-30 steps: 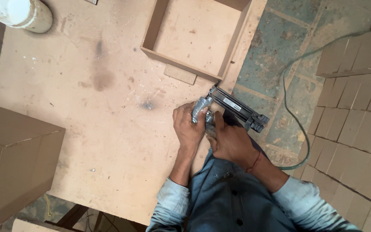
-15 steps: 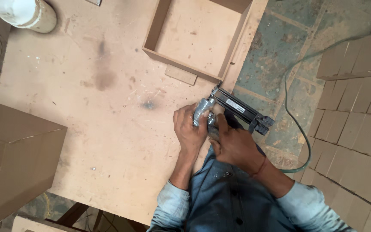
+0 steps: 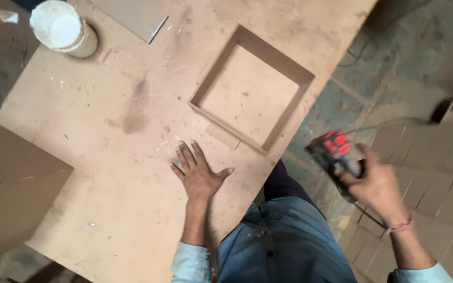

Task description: The person assembles small rectangular wooden boxes by joining pre-cut panels with a pneumatic nail gun. They position each panel, fire nails to secure the joints, and repeat the process to complete multiple boxes on a workbench.

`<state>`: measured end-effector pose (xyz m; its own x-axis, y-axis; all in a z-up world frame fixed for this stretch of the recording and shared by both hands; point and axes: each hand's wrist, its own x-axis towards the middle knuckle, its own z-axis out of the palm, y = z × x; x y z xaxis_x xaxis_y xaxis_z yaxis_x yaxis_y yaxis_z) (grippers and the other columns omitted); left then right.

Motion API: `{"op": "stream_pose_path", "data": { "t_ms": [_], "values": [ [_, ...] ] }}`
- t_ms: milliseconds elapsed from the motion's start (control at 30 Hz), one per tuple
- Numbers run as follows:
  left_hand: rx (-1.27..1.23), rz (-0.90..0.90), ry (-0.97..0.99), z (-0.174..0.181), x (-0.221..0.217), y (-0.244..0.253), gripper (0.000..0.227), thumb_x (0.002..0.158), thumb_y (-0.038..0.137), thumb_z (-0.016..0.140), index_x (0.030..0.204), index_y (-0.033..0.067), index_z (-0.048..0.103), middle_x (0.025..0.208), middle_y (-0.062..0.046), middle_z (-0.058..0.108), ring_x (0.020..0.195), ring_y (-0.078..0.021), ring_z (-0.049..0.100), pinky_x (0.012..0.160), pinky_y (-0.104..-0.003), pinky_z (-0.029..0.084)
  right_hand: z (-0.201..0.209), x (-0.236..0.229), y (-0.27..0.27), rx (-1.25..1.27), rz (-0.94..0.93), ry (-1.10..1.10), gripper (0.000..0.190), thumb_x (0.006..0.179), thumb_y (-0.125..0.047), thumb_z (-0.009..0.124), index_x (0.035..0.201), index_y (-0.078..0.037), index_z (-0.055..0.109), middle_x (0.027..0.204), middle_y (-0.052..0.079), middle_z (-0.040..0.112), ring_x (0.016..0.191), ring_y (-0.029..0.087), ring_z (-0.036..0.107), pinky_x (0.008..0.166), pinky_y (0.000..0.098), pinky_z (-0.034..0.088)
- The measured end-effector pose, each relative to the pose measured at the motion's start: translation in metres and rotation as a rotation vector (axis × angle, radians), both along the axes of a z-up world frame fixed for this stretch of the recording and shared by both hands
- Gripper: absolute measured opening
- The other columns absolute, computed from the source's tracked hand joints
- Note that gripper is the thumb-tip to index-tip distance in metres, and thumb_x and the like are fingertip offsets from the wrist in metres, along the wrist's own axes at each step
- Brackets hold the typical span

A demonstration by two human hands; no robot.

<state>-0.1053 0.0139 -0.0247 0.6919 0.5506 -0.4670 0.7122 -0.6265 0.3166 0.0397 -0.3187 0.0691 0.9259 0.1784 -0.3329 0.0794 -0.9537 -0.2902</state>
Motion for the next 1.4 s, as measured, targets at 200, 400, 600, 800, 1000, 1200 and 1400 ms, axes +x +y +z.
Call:
{"op": "stream_pose_path", "data": {
  "t_ms": [200, 400, 600, 800, 1000, 1200, 1400],
  "values": [
    [-0.060, 0.060, 0.268, -0.005, 0.038, 0.017, 0.163, 0.043, 0.058, 0.099, 0.163, 0.0142, -0.001, 0.169, -0.027, -0.008, 0.156, -0.0403, -0.011, 0.121, -0.064, -0.002, -0.022, 0.172, 0.003, 0.437, -0.165, 0.009, 0.071, 0.087, -0.005, 0.083, 0.151, 0.005, 0.053, 0.093, 0.018, 0.067, 0.066, 0.020, 0.060, 0.051, 0.0356, 0.043],
    [0.041, 0.106, 0.333, 0.004, 0.059, 0.017, 0.159, 0.042, 0.048, 0.100, 0.165, 0.0265, 0.001, 0.171, -0.021, -0.003, 0.159, -0.0371, -0.003, 0.124, -0.065, 0.004, -0.075, 0.354, 0.057, 0.937, -0.051, 0.400, 0.021, 0.102, -0.001, 0.073, 0.118, 0.008, 0.062, 0.099, 0.010, 0.070, 0.071, 0.015, 0.063, 0.060, 0.0268, 0.051],
    [0.306, 0.342, -0.289, -0.013, 0.029, -0.004, 0.065, 0.082, 0.016, 0.085, 0.142, 0.0137, 0.060, 0.150, -0.014, 0.054, 0.139, -0.0311, 0.051, 0.118, -0.055, 0.033, -0.137, 0.475, 0.135, 1.136, -0.161, 0.933, 0.015, 0.107, -0.008, 0.062, 0.120, -0.002, 0.061, 0.096, 0.009, 0.065, 0.080, 0.019, 0.065, 0.071, 0.0325, 0.060],
    [0.329, 0.798, -0.648, -0.025, 0.047, -0.068, 0.009, 0.087, -0.002, 0.069, 0.090, 0.0049, 0.073, 0.106, -0.010, 0.080, 0.098, -0.0270, 0.075, 0.092, -0.035, 0.057, -0.125, 0.487, 0.196, 0.891, 0.112, 0.176, 0.024, 0.101, -0.009, 0.065, 0.124, -0.002, 0.059, 0.106, 0.012, 0.063, 0.088, 0.021, 0.067, 0.077, 0.0375, 0.057],
    [0.029, 1.215, -0.632, -0.017, 0.106, -0.100, 0.030, 0.108, 0.021, 0.051, 0.123, 0.0106, 0.074, 0.115, -0.010, 0.076, 0.108, -0.0265, 0.074, 0.095, -0.033, 0.057, -0.084, 0.347, 0.194, 0.676, 0.974, 0.072, 0.019, 0.102, -0.011, 0.067, 0.120, -0.006, 0.066, 0.101, 0.013, 0.068, 0.088, 0.026, 0.068, 0.078, 0.0382, 0.054],
    [0.143, 0.988, -0.365, 0.008, 0.141, -0.098, 0.055, 0.087, 0.024, 0.064, 0.130, -0.0106, 0.057, 0.090, -0.031, 0.070, 0.084, -0.0451, 0.070, 0.077, -0.053, 0.056, -0.080, 0.276, 0.200, -0.023, 1.043, 0.163, 0.040, 0.096, -0.039, 0.062, 0.098, 0.000, 0.071, 0.084, 0.026, 0.073, 0.083, 0.043, 0.071, 0.076, 0.0504, 0.056],
    [0.143, 0.913, -0.619, 0.068, 0.089, -0.078, 0.042, 0.091, 0.013, 0.058, 0.127, -0.0083, 0.060, 0.090, -0.032, 0.070, 0.084, -0.0474, 0.069, 0.080, -0.055, 0.055, -0.028, 0.278, 0.190, 0.234, 1.000, 0.144, 0.058, 0.078, -0.023, 0.075, 0.130, -0.001, 0.061, 0.116, 0.024, 0.069, 0.109, 0.037, 0.068, 0.089, 0.0464, 0.056]
  ]
}}
